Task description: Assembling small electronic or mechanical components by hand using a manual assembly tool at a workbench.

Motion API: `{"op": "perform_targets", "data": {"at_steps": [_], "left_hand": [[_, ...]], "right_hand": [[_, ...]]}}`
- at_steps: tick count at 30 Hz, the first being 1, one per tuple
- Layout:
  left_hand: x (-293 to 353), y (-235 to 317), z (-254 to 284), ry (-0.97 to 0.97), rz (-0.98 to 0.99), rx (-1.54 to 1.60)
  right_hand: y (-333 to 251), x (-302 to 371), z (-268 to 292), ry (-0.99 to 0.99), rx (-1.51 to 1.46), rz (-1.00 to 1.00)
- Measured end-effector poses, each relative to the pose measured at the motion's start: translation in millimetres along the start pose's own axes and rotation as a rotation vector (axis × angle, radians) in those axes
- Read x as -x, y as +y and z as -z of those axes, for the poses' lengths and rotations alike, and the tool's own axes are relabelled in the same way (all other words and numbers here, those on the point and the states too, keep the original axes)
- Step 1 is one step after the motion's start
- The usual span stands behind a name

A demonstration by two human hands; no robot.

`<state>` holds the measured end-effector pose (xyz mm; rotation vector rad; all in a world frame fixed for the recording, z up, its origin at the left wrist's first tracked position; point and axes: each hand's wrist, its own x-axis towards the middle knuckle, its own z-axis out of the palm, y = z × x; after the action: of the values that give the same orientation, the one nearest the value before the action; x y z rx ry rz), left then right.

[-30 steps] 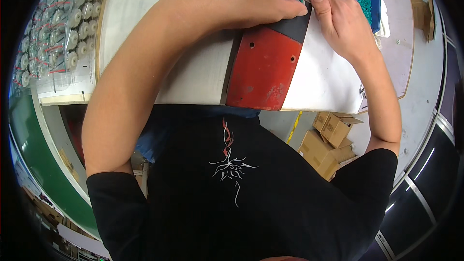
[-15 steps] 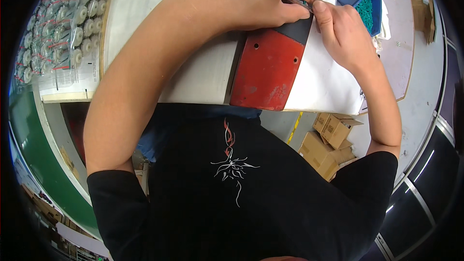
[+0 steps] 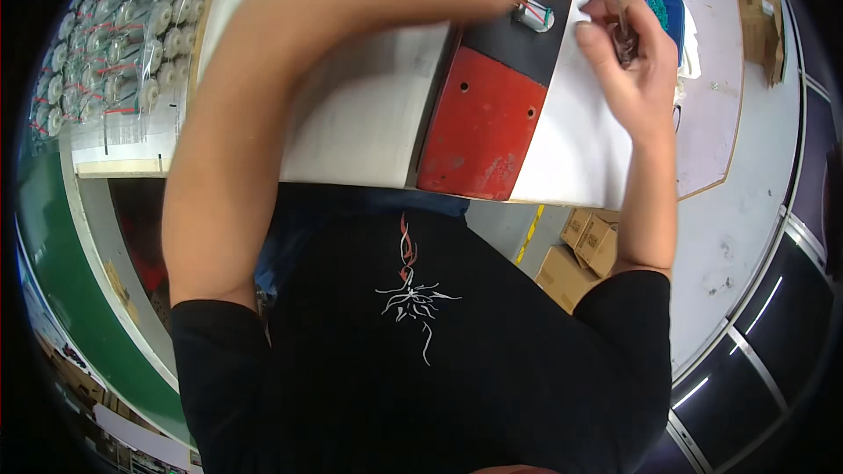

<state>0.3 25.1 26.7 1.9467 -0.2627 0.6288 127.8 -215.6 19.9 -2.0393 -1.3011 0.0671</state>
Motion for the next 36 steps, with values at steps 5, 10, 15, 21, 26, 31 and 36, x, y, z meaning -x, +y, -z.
{"op": "perform_targets", "data": {"at_steps": [5,10,15,21,26,31,36], "left_hand": [[3.1,11.5,27.8,0.264,0.386,-0.628],[2.5,13.0,17.3,0.070,0.694,-0.994],[13.1,2.3,20.2,-0.013,0.562,-0.969],[1.1,5.6,18.0,-0.100,0.621,-0.885],[5.0,10.6,-0.8,-0.277,0.133,-0.254],[10.2,7.0,-13.5,-0.299,0.044,-0.293],[5.8,8.9,-8.1,-0.332,0.110,-0.255]], "right_hand": [[-41.6,-22.7,-24.0,-0.082,0.163,0.145],[-14.1,-37.6,-34.5,0.097,0.391,0.263],[48.6,-36.0,-16.7,0.200,0.542,0.240],[37.0,-22.2,58.2,0.255,0.341,-0.389],[50.0,-9.0,56.6,0.098,0.476,-0.543],[49.7,-5.8,49.5,0.180,0.464,-0.534],[51.0,-3.2,50.8,0.451,0.249,-0.419]]}}
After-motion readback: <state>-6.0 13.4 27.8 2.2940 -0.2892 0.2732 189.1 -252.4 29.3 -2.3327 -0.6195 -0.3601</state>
